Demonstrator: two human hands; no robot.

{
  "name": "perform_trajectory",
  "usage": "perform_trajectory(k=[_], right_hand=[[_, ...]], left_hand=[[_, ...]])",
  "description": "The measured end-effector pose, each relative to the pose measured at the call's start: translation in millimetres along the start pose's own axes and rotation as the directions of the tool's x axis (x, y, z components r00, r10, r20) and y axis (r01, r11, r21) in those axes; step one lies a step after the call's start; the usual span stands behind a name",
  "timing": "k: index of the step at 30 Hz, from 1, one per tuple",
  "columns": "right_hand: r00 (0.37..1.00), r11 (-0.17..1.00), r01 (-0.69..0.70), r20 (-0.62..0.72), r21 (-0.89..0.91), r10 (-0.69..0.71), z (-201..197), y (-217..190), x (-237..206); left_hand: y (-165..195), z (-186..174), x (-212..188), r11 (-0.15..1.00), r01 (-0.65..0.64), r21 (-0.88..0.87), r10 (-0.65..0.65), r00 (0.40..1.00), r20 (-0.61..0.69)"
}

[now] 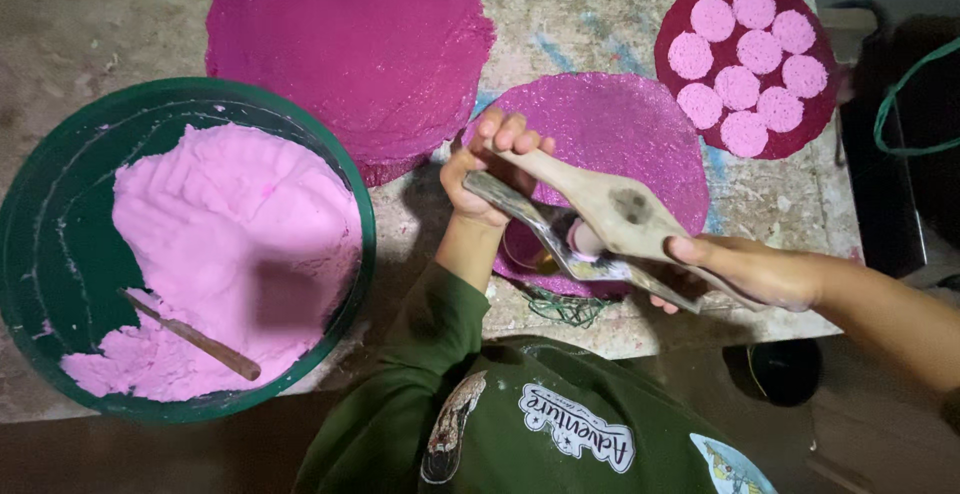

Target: The person scoops pink dough from a large green basin into a wooden hand press and squeezes the press to extrude round dough discs onto a round board. They repeat the cycle, filling boards with discs and moving filled boards aside.

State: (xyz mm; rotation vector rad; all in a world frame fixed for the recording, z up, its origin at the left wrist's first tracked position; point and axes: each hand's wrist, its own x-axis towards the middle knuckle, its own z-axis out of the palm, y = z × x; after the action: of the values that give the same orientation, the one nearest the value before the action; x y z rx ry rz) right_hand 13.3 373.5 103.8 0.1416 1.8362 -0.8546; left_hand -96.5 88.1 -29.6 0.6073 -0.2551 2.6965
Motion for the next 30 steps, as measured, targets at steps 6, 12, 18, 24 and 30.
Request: perform_trajectory(k=[6, 12, 18, 24, 30], right_hand=[[0.989, 0.990, -0.134, -0.075, -0.044, 0.131, 23, -31, 14], [0.978, 0.983, -0.089, -0.199, -0.158, 0.057, 47, -58, 31], [0.984, 0.990, 0.068, -0.157, -0.123, -0.087, 59, -59, 38], [0.965, 0.984, -0.100, -0.254, -0.148, 0.060, 49, -55, 23], [0.920, 0.963, -0.130, -0.390, -0.236, 0.029, 48, -65, 24]], left_hand=[[1, -47, -13, 0.983, -0.082, -0.162, 0.071, 0.995, -0.068], [38, -61, -17, 0.979, -0.027, -0.201, 0.049, 0.993, 0.107], [40, -63, -30, 0.979, -0.044, -0.199, 0.063, 0.994, 0.089], [4, -76, -26, 0.971, -0.068, -0.230, 0.075, 0.997, 0.020], [10, -77, 9, 0.988, -0.017, -0.156, 0.030, 0.996, 0.082]])
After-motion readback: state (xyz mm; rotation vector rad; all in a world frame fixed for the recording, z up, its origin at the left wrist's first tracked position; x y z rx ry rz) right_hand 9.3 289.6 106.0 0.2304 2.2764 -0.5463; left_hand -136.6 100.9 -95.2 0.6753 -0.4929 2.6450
